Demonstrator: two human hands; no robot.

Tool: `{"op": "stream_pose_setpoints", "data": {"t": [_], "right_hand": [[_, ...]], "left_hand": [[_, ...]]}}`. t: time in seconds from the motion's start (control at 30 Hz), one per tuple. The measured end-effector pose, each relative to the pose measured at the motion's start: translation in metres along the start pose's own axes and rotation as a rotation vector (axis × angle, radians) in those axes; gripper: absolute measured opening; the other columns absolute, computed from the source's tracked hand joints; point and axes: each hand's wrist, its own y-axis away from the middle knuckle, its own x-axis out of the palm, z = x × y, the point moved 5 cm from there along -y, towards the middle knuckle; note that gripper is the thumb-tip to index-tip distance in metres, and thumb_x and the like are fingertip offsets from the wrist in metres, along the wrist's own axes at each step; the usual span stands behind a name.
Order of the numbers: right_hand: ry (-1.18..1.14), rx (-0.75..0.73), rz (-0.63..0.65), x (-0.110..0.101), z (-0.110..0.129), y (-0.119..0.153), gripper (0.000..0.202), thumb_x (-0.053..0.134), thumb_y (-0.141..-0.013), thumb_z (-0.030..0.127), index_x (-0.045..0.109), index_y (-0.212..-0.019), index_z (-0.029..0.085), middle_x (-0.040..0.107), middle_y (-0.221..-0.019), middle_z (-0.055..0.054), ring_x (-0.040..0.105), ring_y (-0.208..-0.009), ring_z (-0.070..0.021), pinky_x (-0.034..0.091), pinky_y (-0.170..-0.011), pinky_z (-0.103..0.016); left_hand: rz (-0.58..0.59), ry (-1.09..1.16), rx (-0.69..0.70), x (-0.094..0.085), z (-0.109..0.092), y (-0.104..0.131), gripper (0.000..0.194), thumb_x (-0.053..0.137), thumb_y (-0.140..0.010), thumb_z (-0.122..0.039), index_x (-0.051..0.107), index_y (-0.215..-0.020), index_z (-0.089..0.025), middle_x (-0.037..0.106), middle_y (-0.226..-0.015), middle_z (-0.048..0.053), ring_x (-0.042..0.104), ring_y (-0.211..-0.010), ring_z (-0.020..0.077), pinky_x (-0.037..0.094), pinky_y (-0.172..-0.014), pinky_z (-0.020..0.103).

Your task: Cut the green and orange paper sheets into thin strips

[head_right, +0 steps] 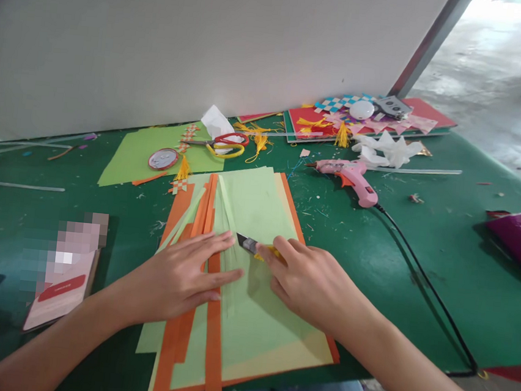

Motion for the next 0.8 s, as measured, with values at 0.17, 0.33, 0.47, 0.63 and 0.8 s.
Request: {"op": "stream_pose_setpoints", "data": {"t": [0.17, 0.33, 0.47, 0.63, 0.8], "right_hand": [[0.009, 0.003, -0.006, 0.0, -0.001, -0.004, 0.036, 0.044, -0.089, 0.014, 0.058, -0.122, 0.013, 0.058, -0.091, -0.004, 0.06, -0.068, -0.0151, 0.042, -0.055, -0.031], [0.008, 0.001, -0.017, 0.0, 0.0, -0.004, 0.035, 0.044, -0.089, 0.014, 0.058, -0.121, 0.012, 0.059, -0.092, -0.005, 0.06, -0.067, -0.015, 0.043, -0.055, -0.03], [0.012, 0.002, -0.022, -0.001, 0.001, 0.001, 0.035, 0.043, -0.089, 0.014, 0.058, -0.121, 0.013, 0.059, -0.091, -0.005, 0.059, -0.065, -0.0143, 0.043, -0.055, -0.03], [-0.01, -0.01, -0.029, -0.006, 0.008, 0.017, 0.035, 0.045, -0.089, 0.014, 0.056, -0.123, 0.013, 0.058, -0.089, -0.006, 0.059, -0.068, -0.0162, 0.045, -0.055, -0.03], [-0.033, 0.006, 0.011, -0.008, 0.016, 0.029, 0.035, 0.046, -0.088, 0.011, 0.054, -0.122, 0.013, 0.056, -0.087, -0.004, 0.058, -0.066, -0.0162, 0.048, -0.055, -0.032]], "left_hand": [[-0.01, 0.007, 0.001, -0.001, 0.0, 0.0, 0.037, 0.046, -0.098, -0.039, 0.054, -0.132, -0.027, 0.043, -0.142, 0.022, 0.037, -0.137, 0.0358, 0.046, -0.101, 0.053], [0.009, 0.019, 0.002, -0.001, 0.0, -0.001, 0.037, 0.045, -0.098, -0.039, 0.055, -0.131, -0.025, 0.044, -0.142, 0.022, 0.036, -0.138, 0.036, 0.04, -0.106, 0.056], [0.009, 0.026, 0.019, -0.001, -0.002, -0.003, 0.042, 0.046, -0.097, -0.044, 0.054, -0.132, -0.022, 0.045, -0.142, 0.022, 0.036, -0.138, 0.0362, 0.036, -0.108, 0.058], [-0.022, 0.014, 0.062, -0.005, -0.018, -0.006, 0.046, 0.044, -0.096, -0.049, 0.057, -0.127, -0.016, 0.054, -0.132, 0.024, 0.046, -0.13, 0.0381, 0.045, -0.102, 0.055], [-0.086, -0.002, 0.052, -0.01, -0.031, -0.011, 0.041, 0.044, -0.098, -0.044, 0.059, -0.12, -0.013, 0.064, -0.12, 0.019, 0.057, -0.121, 0.0313, 0.049, -0.102, 0.048]]}}
